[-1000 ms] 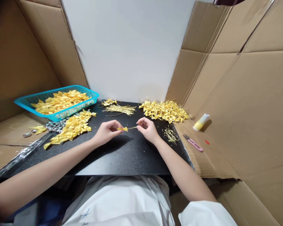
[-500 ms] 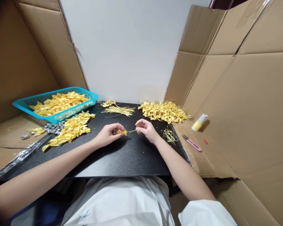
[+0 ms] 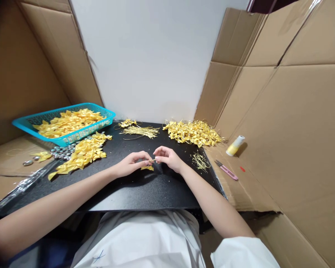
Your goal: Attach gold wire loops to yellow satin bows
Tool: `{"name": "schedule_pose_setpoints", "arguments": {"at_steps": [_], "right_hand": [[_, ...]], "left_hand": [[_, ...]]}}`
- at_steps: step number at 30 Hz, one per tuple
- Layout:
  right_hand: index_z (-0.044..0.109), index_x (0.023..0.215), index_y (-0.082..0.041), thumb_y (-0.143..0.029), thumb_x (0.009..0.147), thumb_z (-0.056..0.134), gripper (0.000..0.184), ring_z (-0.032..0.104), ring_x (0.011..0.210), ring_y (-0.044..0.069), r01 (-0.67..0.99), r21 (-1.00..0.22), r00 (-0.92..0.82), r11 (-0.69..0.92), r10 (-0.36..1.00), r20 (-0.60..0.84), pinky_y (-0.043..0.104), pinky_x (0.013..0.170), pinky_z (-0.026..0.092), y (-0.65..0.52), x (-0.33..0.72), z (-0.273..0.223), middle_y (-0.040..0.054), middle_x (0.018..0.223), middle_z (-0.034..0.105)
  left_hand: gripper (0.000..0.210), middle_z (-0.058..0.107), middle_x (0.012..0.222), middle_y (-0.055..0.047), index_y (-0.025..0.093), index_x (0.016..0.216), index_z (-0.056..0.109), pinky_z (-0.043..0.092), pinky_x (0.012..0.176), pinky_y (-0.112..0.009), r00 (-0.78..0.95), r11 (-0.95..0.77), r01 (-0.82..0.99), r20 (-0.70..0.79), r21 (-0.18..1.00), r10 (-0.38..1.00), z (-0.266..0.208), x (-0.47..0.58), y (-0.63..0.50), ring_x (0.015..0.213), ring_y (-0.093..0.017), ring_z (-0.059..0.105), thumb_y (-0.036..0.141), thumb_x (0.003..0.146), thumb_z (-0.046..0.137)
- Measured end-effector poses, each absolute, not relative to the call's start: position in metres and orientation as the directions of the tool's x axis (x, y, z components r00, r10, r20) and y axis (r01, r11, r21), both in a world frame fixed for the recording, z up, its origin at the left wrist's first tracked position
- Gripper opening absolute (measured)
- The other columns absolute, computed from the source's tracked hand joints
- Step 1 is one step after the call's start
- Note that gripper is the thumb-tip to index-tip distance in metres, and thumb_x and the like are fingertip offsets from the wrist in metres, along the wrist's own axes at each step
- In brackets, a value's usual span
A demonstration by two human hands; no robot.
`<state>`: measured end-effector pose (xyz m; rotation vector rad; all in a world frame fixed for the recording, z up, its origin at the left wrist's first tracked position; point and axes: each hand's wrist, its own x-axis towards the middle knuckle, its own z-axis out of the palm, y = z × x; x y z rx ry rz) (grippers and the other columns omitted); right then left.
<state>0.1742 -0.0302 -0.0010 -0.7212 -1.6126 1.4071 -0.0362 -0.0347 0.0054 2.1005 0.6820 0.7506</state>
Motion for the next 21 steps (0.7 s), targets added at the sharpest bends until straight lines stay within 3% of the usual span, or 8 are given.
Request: {"name": "schedule_pose_setpoints", "arguments": {"at_steps": [3,9,16,21], "right_hand": [[0.061,0.084,-0.019,-0.034,0.068,0.077,0.027,0.056,0.060,0.010,-0.087,-0.975,-0.474,0.207,0.852,0.223,0.026,0.064,0.049,-0.0303,0.1742,-0.0024,-0.0039,0.069,0.061],[0.062,0.079,-0.018,-0.039,0.068,0.077,0.029,0.058,0.061,0.011,-0.046,-0.971,-0.470,0.236,0.853,0.229,0.028,0.063,0.049,-0.0316,0.1702,-0.0051,-0.0022,0.069,0.062],[0.062,0.078,-0.018,-0.039,0.069,0.075,0.026,0.056,0.059,0.010,-0.020,-0.961,-0.452,0.276,0.855,0.255,0.026,0.060,0.047,-0.0338,0.1680,-0.0038,-0.0019,0.069,0.062],[0.062,0.078,-0.018,-0.036,0.070,0.074,0.023,0.060,0.068,0.013,-0.004,-0.949,-0.425,0.315,0.859,0.287,0.029,0.070,0.049,-0.0332,0.1690,-0.0034,-0.0013,0.073,0.063]], "left_hand": [[0.032,0.062,0.072,-0.002,0.013,0.088,0.062,0.044,0.066,-0.026,0.656,-0.320,0.146,0.150,0.936,0.740,0.0039,-0.0359,-0.0345,0.066,-0.014,0.056,0.044,0.085,0.058],[0.032,0.052,0.061,0.004,0.013,0.079,0.059,0.038,0.057,-0.022,0.663,-0.215,0.112,0.088,0.970,0.743,0.0041,-0.0343,-0.0345,0.056,-0.009,0.046,0.045,0.082,0.061],[0.029,0.054,0.068,0.004,0.014,0.084,0.059,0.041,0.065,-0.023,0.651,-0.183,0.034,0.117,0.983,0.750,-0.0023,-0.0322,-0.0313,0.063,-0.009,0.051,0.038,0.074,0.072],[0.028,0.067,0.086,-0.003,0.015,0.088,0.060,0.043,0.077,-0.028,0.687,-0.081,-0.038,0.085,0.996,0.722,-0.0020,-0.0298,-0.0304,0.081,-0.014,0.061,0.033,0.073,0.075]]}}
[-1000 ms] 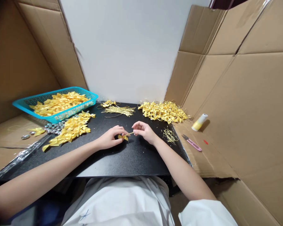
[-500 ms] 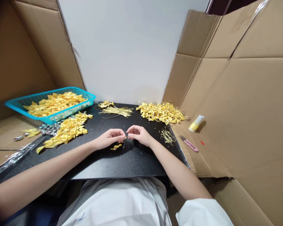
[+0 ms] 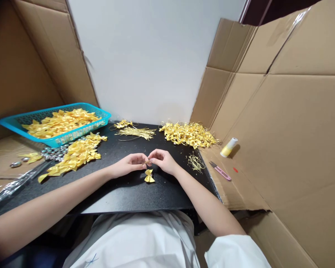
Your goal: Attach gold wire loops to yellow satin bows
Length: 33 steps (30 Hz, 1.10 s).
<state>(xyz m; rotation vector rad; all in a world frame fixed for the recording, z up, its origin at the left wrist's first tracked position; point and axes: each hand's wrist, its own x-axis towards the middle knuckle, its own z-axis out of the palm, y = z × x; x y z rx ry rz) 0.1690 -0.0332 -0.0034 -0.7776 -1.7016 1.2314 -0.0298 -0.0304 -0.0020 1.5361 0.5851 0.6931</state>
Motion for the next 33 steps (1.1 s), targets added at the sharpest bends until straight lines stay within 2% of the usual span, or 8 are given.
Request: {"name": "schedule_pose_setpoints", "arguments": {"at_steps": [3,6,13,18,22,28,33], "right_hand": [[0.062,0.078,-0.019,-0.036,0.071,0.074,0.022,0.061,0.071,0.014,0.009,-0.943,-0.411,0.332,0.861,0.299,0.030,0.074,0.049,-0.0322,0.1703,-0.0040,-0.0011,0.074,0.063],[0.063,0.079,-0.019,-0.036,0.072,0.073,0.021,0.062,0.071,0.014,0.025,-0.940,-0.410,0.340,0.861,0.301,0.031,0.074,0.049,-0.0319,0.1711,-0.0048,-0.0005,0.075,0.064],[0.064,0.078,-0.018,-0.035,0.071,0.072,0.020,0.060,0.068,0.013,0.065,-0.933,-0.408,0.353,0.863,0.298,0.030,0.072,0.049,-0.0321,0.1716,-0.0050,-0.0007,0.073,0.064],[0.065,0.077,-0.017,-0.038,0.070,0.073,0.024,0.059,0.067,0.014,0.094,-0.925,-0.420,0.367,0.858,0.298,0.028,0.067,0.049,-0.0341,0.1714,-0.0046,0.0005,0.073,0.064],[0.066,0.077,-0.017,-0.037,0.068,0.075,0.023,0.057,0.065,0.013,0.099,-0.918,-0.427,0.385,0.849,0.310,0.027,0.064,0.047,-0.0366,0.1711,-0.0025,0.0000,0.073,0.061],[0.068,0.073,-0.018,-0.030,0.071,0.073,0.014,0.048,0.064,0.012,0.216,-0.808,-0.439,0.548,0.794,0.421,0.026,0.060,0.040,-0.0378,0.1729,0.0005,-0.0002,0.072,0.054],[0.069,0.074,-0.019,-0.035,0.067,0.079,0.020,0.043,0.062,0.012,0.241,-0.751,-0.457,0.615,0.755,0.471,0.026,0.058,0.036,-0.0366,0.1727,-0.0031,-0.0019,0.070,0.049]], "left_hand": [[0.028,0.071,0.087,-0.006,0.015,0.088,0.059,0.041,0.070,-0.025,0.701,-0.035,-0.024,0.042,0.999,0.712,0.0004,-0.0296,-0.0313,0.079,-0.015,0.062,0.035,0.076,0.073],[0.028,0.070,0.082,-0.005,0.015,0.090,0.059,0.035,0.061,-0.023,0.699,-0.041,0.008,0.023,0.999,0.715,0.0001,-0.0304,-0.0312,0.072,-0.013,0.060,0.038,0.078,0.070],[0.032,0.054,0.067,0.003,0.015,0.078,0.059,0.035,0.056,-0.021,0.658,-0.087,0.056,0.029,0.995,0.753,-0.0008,-0.0297,-0.0332,0.058,-0.009,0.047,0.046,0.076,0.068],[0.034,0.053,0.068,0.003,0.014,0.077,0.060,0.035,0.052,-0.020,0.629,-0.098,0.094,0.017,0.991,0.777,0.0020,-0.0283,-0.0347,0.057,-0.008,0.045,0.047,0.073,0.069],[0.035,0.049,0.060,0.005,0.014,0.078,0.061,0.032,0.049,-0.019,0.615,-0.054,0.099,-0.019,0.994,0.788,0.0041,-0.0284,-0.0356,0.052,-0.007,0.043,0.048,0.071,0.069],[0.037,0.048,0.056,0.005,0.014,0.074,0.061,0.029,0.044,-0.018,0.615,-0.063,0.094,-0.008,0.994,0.788,0.0046,-0.0289,-0.0347,0.048,-0.007,0.041,0.048,0.068,0.072],[0.034,0.053,0.058,0.003,0.014,0.072,0.061,0.031,0.046,-0.019,0.606,-0.072,0.087,0.005,0.994,0.796,0.0035,-0.0309,-0.0334,0.050,-0.007,0.044,0.046,0.068,0.073]]}}
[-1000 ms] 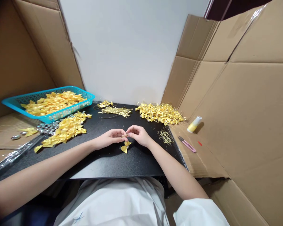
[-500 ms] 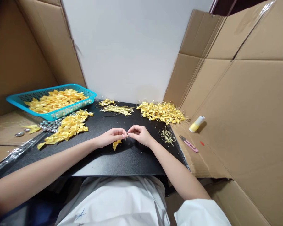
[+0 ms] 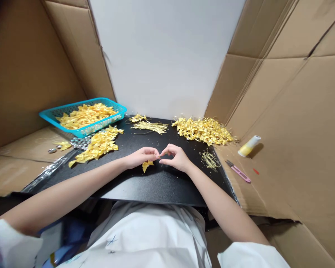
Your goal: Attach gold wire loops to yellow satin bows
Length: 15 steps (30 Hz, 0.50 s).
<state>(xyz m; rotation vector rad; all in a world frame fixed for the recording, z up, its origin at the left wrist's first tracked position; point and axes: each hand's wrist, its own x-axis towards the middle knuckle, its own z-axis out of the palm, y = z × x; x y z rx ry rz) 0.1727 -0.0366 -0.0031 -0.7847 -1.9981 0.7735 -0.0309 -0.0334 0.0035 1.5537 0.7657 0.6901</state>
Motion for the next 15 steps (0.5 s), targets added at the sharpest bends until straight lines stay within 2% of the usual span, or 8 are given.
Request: {"name": "schedule_pose_setpoints", "arguments": {"at_steps": [3,8,11,15], "right_hand": [[0.069,0.073,-0.020,-0.039,0.064,0.082,0.025,0.044,0.063,0.013,0.232,-0.728,-0.419,0.645,0.742,0.523,0.027,0.059,0.036,-0.039,0.169,-0.006,-0.0024,0.068,0.048],[0.068,0.073,-0.020,-0.038,0.072,0.077,0.020,0.044,0.061,0.013,0.301,-0.603,-0.378,0.738,0.673,0.635,0.029,0.061,0.038,-0.046,0.163,-0.008,-0.0024,0.066,0.047],[0.066,0.074,-0.021,-0.039,0.071,0.078,0.021,0.046,0.064,0.015,0.350,-0.518,-0.415,0.781,0.625,0.662,0.030,0.063,0.039,-0.049,0.161,-0.007,-0.0015,0.067,0.049],[0.065,0.071,-0.021,-0.036,0.079,0.070,0.018,0.046,0.063,0.015,0.363,-0.451,-0.394,0.815,0.573,0.719,0.031,0.063,0.040,-0.053,0.158,-0.005,-0.0005,0.065,0.049]], "left_hand": [[0.031,0.056,0.061,0.002,0.013,0.071,0.063,0.034,0.049,-0.018,0.607,-0.057,0.087,-0.007,0.995,0.795,0.005,-0.034,-0.032,0.054,-0.007,0.046,0.041,0.067,0.075],[0.029,0.050,0.052,0.005,0.012,0.071,0.064,0.027,0.043,-0.017,0.620,-0.004,0.095,-0.056,0.995,0.783,0.004,-0.040,-0.027,0.046,-0.004,0.039,0.037,0.066,0.077],[0.028,0.048,0.050,0.005,0.012,0.073,0.064,0.024,0.041,-0.016,0.657,-0.033,0.082,-0.029,0.996,0.753,0.002,-0.043,-0.024,0.044,-0.004,0.037,0.037,0.068,0.076],[0.028,0.048,0.049,0.005,0.011,0.072,0.064,0.024,0.039,-0.016,0.672,-0.021,0.084,-0.041,0.996,0.740,0.001,-0.044,-0.023,0.043,-0.004,0.037,0.036,0.068,0.078]]}}
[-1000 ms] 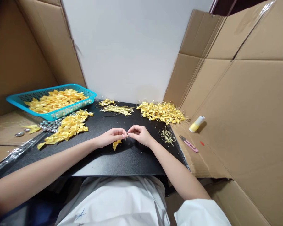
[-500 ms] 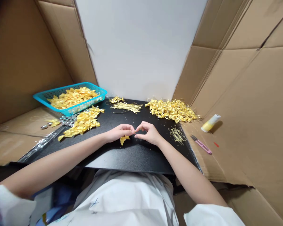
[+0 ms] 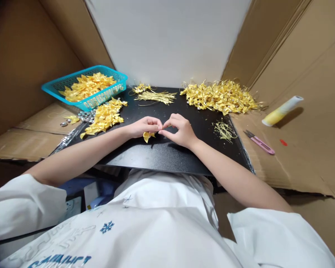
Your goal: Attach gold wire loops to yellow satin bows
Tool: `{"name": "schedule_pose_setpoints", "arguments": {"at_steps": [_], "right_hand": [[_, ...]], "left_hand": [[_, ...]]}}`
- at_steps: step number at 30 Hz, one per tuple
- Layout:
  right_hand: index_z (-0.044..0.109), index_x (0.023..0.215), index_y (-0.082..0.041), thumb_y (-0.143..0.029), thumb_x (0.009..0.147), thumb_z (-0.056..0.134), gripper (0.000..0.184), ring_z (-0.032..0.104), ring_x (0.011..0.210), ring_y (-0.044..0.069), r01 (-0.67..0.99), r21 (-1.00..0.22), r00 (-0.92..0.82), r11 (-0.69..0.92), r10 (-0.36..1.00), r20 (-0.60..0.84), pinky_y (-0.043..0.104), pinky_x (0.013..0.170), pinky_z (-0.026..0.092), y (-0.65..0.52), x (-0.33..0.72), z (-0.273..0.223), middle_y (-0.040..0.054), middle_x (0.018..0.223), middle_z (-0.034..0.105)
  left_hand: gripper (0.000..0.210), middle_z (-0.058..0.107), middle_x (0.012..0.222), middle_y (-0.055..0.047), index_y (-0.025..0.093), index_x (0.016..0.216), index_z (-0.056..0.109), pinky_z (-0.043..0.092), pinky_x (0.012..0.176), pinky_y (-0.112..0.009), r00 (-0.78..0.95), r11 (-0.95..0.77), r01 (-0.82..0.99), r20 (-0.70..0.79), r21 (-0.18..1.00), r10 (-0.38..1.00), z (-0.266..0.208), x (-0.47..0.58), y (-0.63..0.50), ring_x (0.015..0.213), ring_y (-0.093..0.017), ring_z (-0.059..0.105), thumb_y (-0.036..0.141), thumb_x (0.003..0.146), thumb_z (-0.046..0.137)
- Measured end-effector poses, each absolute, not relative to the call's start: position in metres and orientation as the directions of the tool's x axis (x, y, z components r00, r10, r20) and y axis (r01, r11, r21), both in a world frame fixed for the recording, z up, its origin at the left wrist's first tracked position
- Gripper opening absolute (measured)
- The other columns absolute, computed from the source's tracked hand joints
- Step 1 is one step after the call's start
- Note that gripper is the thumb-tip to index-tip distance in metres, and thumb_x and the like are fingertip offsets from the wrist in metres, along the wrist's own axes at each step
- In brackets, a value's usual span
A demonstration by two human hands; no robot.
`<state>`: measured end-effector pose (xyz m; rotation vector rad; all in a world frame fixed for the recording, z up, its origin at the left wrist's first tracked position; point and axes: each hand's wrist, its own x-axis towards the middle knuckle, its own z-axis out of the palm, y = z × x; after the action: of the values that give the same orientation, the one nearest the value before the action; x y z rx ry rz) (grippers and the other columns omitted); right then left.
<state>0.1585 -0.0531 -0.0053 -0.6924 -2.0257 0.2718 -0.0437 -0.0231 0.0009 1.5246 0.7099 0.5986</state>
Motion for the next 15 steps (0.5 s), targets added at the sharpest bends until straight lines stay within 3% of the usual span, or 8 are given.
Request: {"name": "schedule_pose_setpoints", "arguments": {"at_steps": [4,11,15], "right_hand": [[0.063,0.067,-0.021,-0.027,0.083,0.062,0.017,0.047,0.062,0.015,0.384,-0.447,-0.358,0.808,0.577,0.734,0.031,0.064,0.041,-0.056,0.156,-0.005,-0.0002,0.064,0.051],[0.066,0.066,-0.019,-0.034,0.080,0.064,0.020,0.045,0.057,0.011,0.248,-0.722,-0.337,0.647,0.756,0.562,0.027,0.057,0.039,-0.050,0.158,-0.006,-0.0018,0.062,0.053],[0.067,0.066,-0.019,-0.043,0.077,0.067,0.026,0.048,0.058,0.011,0.179,-0.800,-0.338,0.573,0.800,0.497,0.027,0.056,0.039,-0.045,0.161,-0.007,-0.0018,0.062,0.055]], "left_hand": [[0.028,0.048,0.048,0.005,0.011,0.070,0.064,0.025,0.039,-0.014,0.660,-0.017,0.077,-0.038,0.997,0.750,0.003,-0.042,-0.024,0.042,-0.003,0.037,0.034,0.067,0.079],[0.030,0.050,0.049,0.005,0.011,0.071,0.065,0.028,0.038,-0.013,0.644,-0.021,0.119,-0.061,0.993,0.763,0.007,-0.041,-0.027,0.041,-0.003,0.040,0.035,0.063,0.081],[0.030,0.053,0.052,0.004,0.011,0.073,0.066,0.029,0.038,-0.013,0.636,-0.039,0.145,-0.063,0.989,0.769,0.008,-0.041,-0.029,0.043,-0.003,0.041,0.035,0.064,0.081]]}}
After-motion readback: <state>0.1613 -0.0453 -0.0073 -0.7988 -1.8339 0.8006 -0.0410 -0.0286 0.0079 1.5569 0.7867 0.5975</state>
